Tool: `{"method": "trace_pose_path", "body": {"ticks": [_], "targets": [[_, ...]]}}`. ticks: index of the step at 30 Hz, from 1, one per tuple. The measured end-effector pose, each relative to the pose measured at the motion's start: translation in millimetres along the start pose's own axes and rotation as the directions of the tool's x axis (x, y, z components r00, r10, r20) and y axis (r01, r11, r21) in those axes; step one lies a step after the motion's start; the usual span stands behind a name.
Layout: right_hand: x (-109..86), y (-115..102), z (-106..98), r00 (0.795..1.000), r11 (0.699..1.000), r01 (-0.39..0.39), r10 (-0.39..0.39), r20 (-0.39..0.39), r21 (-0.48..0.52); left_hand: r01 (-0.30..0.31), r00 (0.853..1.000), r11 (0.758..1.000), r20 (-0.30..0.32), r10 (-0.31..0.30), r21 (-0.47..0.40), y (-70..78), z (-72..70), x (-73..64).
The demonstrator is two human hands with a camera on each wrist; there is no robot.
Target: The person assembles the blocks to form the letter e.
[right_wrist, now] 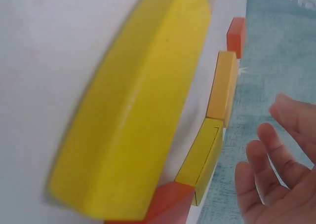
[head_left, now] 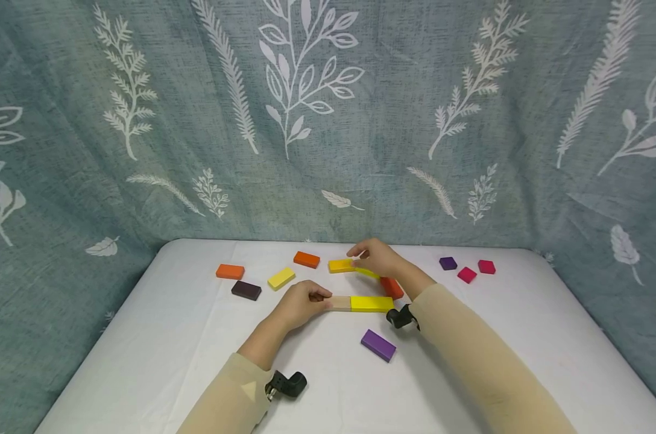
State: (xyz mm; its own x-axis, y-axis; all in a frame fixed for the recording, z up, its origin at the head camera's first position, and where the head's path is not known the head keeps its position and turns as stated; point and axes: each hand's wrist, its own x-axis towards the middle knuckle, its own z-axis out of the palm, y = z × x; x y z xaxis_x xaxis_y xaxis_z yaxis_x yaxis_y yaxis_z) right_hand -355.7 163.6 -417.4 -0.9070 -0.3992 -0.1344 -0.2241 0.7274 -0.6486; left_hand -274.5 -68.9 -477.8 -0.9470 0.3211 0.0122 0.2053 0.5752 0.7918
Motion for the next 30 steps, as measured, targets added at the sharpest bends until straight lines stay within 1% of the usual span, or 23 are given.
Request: {"method": "trace_pose_path", "body": {"ticks": [5,9,15,22,26,30], "targets": [[-16.2,-4.2,1.8,0.998,0.998,0.057,-0.057,0.005,-0.027,-0.003,1.000,1.000,0.001,0.003,-0.003,-1.9,-0.2,0.6],[-26.6,-4.8,6.9,0.998,0.997,0.064,-0.064,0.017,-0.035,-0.011,1.000,1.000,-0.003,0.011,-0.003,-2.4,0.3,1.0],[-40.6,-2.4,15.0,0.992,0.994,0.106,-0.105,0.063,-0.017,-0.016,1.000,1.000,-0.008,0.016,0.003,-1.8,0.4,0.1],[-52.4,2.6,26.5,0.992,0.994,0.106,-0.104,0.076,-0.018,-0.006,1.000,1.000,-0.010,0.005,-0.006,-2.0,0.8,0.3],[-56.6,6.5,32.1,0.988,0.990,0.133,-0.129,0.081,-0.038,-0.003,1.000,1.000,-0.006,0.002,-0.005,-1.8,1.1,0.4],[-57.6,9.4,36.7,0.987,0.987,0.149,-0.145,0.062,-0.058,0.001,1.000,1.000,-0.007,-0.001,-0.001,-1.9,1.7,0.3]]}}
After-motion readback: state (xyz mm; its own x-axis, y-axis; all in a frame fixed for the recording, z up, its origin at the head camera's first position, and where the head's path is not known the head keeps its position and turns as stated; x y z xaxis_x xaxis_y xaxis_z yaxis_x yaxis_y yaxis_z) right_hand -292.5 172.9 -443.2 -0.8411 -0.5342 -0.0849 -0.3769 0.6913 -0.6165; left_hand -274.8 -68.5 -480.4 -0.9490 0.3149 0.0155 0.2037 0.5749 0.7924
